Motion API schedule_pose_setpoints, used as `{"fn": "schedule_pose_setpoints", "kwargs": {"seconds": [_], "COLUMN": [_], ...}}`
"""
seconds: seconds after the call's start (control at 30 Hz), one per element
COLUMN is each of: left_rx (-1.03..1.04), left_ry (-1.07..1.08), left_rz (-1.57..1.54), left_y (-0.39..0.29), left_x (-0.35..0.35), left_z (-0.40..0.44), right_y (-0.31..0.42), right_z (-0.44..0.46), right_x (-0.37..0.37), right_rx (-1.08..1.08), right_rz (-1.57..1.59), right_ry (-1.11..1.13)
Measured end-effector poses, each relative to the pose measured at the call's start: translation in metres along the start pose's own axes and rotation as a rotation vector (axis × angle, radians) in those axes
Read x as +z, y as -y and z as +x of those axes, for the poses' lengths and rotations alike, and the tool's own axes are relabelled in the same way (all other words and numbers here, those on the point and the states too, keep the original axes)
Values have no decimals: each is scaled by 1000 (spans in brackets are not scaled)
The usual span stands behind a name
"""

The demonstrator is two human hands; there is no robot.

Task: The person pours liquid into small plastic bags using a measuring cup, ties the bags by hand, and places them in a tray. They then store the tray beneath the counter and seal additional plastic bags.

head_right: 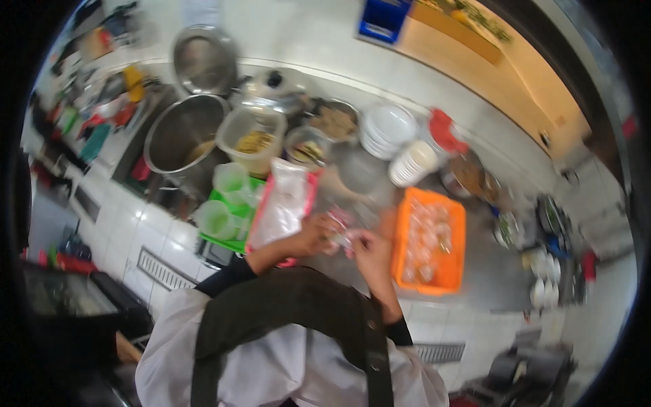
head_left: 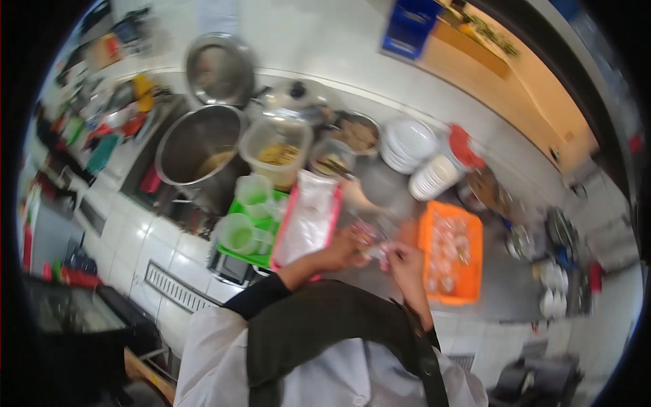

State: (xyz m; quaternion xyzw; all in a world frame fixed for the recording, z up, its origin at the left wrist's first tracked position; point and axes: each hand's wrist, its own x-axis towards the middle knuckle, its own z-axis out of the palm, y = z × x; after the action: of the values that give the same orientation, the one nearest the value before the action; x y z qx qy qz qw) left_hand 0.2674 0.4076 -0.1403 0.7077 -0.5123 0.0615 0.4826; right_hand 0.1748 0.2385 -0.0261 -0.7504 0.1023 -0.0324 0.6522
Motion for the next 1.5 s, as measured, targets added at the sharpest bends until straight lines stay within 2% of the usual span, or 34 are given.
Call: {"fn": "schedule_pose_setpoints", "kwargs": {"seconds": [0.17, 0.27, 0.37, 0.47, 0.57, 0.67, 0.77, 0.87, 0.97, 1.07, 1.1, 1.17, 1.2, 1.3, 1.4, 1.5], "left_rx": [-315, -297, -262, -314, -302, -360, -213, -238, -360, -286, -286, -284, -274, -252, -270, -312], "left_ry": [242, 305, 281, 292, 267, 2, -150, -249, -102, -95, -122, -184, -150, -85, -53, 27], "left_rz": [67, 56, 20, -259, -136, -443, -259, -103, 61, -259, -261, -261, -221, -201, -278, -236], "left_y": [-39, -45, -41, -55, -68, -55, -51, -65, -72, -65, -62, -58, -58, -61, -61, -62], "left_x": [-37, -46, -43, -49, -50, -33, -36, -48, -64, -61, -59, -56, -59, -64, -63, -67], "left_z": [38, 55, 64, 77, 80, 73, 79, 87, 89, 90, 90, 90, 90, 93, 91, 91], "right_y": [8, 29, 47, 52, 59, 67, 76, 81, 79, 69, 67, 65, 63, 61, 72, 64], "right_z": [24, 31, 32, 34, 35, 35, 32, 30, 29, 33, 34, 32, 30, 34, 31, 30], "right_x": [-15, -17, -12, -12, -17, -24, -25, -26, -28, -28, -28, -27, -27, -28, -29, -27], "right_rx": [59, 60, 70, 42, -10, -9, 4, 14, -53, -154, -187, -125, -89, -155, -73, -47], "right_rz": [26, 13, -14, -117, -220, -262, -302, -278, -320, -384, -400, -340, -307, -394, -328, -217], "right_ry": [-13, 46, 94, 133, 129, 130, 143, 140, 155, 55, 0, 127, 190, 69, 43, 210]}}
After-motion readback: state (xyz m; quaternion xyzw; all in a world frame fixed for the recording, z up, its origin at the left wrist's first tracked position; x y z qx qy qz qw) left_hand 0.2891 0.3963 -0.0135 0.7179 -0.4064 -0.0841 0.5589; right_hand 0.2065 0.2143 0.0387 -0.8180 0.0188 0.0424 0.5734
